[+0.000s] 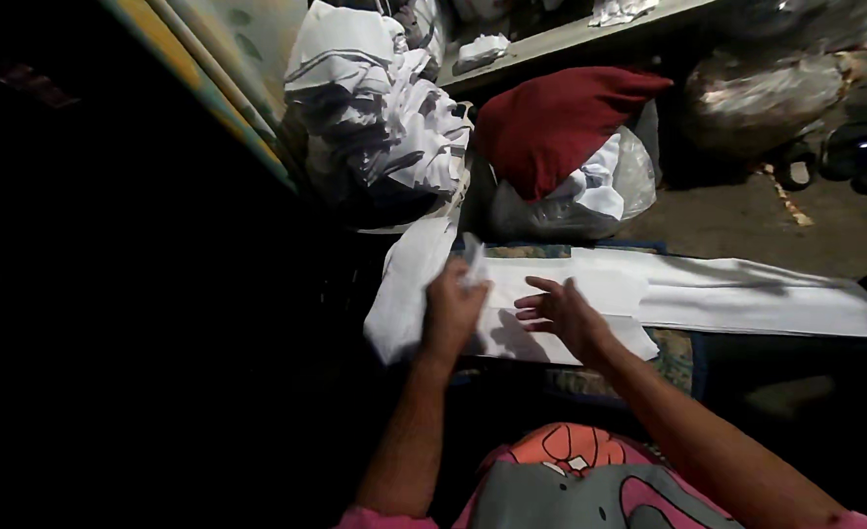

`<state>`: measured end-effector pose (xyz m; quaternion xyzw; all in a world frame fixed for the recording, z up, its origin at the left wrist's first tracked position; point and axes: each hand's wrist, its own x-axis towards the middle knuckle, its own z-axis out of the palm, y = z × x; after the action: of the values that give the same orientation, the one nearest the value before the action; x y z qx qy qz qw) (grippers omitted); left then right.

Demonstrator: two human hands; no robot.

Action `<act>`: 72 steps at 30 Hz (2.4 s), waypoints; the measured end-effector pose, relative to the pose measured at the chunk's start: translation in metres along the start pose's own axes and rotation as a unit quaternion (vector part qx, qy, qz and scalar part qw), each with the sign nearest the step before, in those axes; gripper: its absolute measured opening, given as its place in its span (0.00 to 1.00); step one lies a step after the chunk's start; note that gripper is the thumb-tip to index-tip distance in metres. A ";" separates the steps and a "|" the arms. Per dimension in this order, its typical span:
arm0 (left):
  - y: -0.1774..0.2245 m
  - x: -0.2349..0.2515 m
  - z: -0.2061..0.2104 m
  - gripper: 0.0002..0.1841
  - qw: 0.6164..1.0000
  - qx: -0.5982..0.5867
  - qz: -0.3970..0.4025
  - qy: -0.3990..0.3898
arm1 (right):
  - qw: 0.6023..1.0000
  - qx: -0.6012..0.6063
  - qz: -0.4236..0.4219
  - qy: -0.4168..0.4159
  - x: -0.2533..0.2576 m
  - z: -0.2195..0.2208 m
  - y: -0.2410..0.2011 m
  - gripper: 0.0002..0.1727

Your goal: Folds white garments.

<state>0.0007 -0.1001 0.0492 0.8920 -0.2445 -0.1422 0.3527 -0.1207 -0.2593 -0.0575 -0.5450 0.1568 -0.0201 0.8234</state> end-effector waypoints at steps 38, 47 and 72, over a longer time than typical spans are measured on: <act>-0.007 0.017 0.082 0.23 0.949 -0.188 -0.173 -0.185 | 0.966 -0.163 0.118 0.161 -0.061 -0.138 0.010 0.28; 0.081 0.053 -0.020 0.14 0.968 0.156 0.093 -0.170 | 0.932 -0.099 0.132 0.323 -0.129 -0.183 0.008 0.23; -0.096 -0.047 0.109 0.28 0.942 0.207 0.256 0.064 | 0.938 -0.172 0.132 0.270 -0.113 -0.150 0.006 0.18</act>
<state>-0.0531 -0.0752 -0.0912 0.8600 -0.4655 0.0643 0.1992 -0.2712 -0.3677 -0.0899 -0.6270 0.4450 -0.0305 0.6387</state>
